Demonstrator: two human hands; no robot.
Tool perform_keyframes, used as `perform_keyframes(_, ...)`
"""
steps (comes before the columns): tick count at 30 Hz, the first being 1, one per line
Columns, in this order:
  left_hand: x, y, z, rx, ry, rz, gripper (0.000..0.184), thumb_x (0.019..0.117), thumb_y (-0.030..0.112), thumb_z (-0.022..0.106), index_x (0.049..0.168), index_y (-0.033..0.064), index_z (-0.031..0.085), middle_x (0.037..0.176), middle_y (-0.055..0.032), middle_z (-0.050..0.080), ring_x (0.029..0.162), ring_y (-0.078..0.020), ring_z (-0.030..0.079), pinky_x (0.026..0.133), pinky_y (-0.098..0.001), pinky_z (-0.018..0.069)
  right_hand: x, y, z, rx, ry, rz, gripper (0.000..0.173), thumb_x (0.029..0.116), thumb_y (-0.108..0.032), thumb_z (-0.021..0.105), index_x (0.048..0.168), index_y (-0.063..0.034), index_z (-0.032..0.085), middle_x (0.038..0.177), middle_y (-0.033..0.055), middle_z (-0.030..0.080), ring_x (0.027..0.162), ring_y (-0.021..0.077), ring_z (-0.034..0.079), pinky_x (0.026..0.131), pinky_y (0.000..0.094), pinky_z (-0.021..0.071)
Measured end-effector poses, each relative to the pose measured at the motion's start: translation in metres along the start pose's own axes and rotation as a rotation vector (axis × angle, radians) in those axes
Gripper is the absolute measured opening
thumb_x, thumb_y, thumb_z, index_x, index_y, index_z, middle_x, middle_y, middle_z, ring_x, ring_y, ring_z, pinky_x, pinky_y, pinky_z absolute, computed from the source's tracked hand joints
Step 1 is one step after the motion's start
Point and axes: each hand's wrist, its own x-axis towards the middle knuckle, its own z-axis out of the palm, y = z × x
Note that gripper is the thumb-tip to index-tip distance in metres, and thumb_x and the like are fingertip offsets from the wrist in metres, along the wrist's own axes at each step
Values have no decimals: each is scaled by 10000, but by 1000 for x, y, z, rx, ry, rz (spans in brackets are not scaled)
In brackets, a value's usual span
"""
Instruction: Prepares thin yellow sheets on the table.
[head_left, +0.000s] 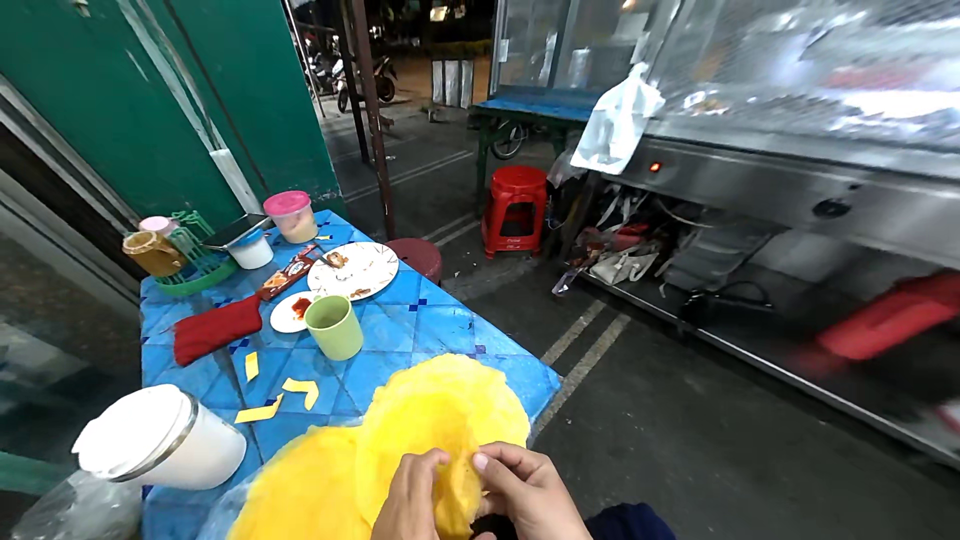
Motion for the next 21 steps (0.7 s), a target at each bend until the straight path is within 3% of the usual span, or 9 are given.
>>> perform_keyframes(2,-4,-4,5,7,32,4,644,760,206,854,1306,-6,584,1062,-152,651,914,-256,665,768,-406,594,0,-1,2,5,-2,-6,117,985,-2,617,993,37,727,822,89,724,703,153,702,681,337,628)
perform_keyframes(4,-3,-7,0,-122,45,-26,475,810,22,706,1272,-23,607,1035,-117,689,901,-206,687,755,-372,597,0,-2,2,7,-17,-17,140,989,15,598,1050,50,720,897,103,740,795,180,730,772,360,638)
perform_keyframes(6,-1,-9,-11,-327,42,-125,293,900,-24,624,1190,-29,664,981,-86,737,838,-142,720,747,-328,620,0,-1,1,-1,-60,-22,222,1014,11,555,1175,80,691,1086,168,736,967,251,741,881,397,630)
perform_keyframes(8,3,-12,-24,-551,22,-236,224,961,-26,597,1177,-43,655,941,-68,762,832,-124,738,778,-311,626,0,1,1,-45,-83,-39,252,1020,0,543,1220,84,672,1164,184,717,1041,272,726,912,405,618)
perform_keyframes(11,9,-15,-39,-756,-6,-304,334,991,-40,552,1325,-45,564,931,-59,754,822,-127,727,784,-318,615,-1,7,0,-165,-106,-111,235,1005,-9,566,1198,65,677,1141,145,721,1021,230,720,889,387,617)
perform_keyframes(15,13,-15,-47,-936,-59,-309,536,1016,-51,487,1536,19,374,1035,-116,753,890,-181,742,825,-363,620,-6,10,2,-267,-132,-175,213,983,-12,602,1172,48,679,1105,111,715,940,177,715,823,351,619)
perform_keyframes(19,15,-11,-46,-1068,-119,-302,595,1027,-60,430,1590,40,265,1078,-159,744,936,-229,747,852,-406,621,-11,10,6,-282,-174,-192,212,979,-11,618,1176,55,659,1094,116,703,876,180,718,784,356,632)
perform_keyframes(21,16,-8,-45,-1123,-118,-334,582,1033,-62,422,1586,33,268,1097,-175,735,960,-254,746,878,-431,621,-15,7,10,-289,-179,-181,210,968,-10,639,1168,51,639,1086,114,700,849,181,721,768,359,638)
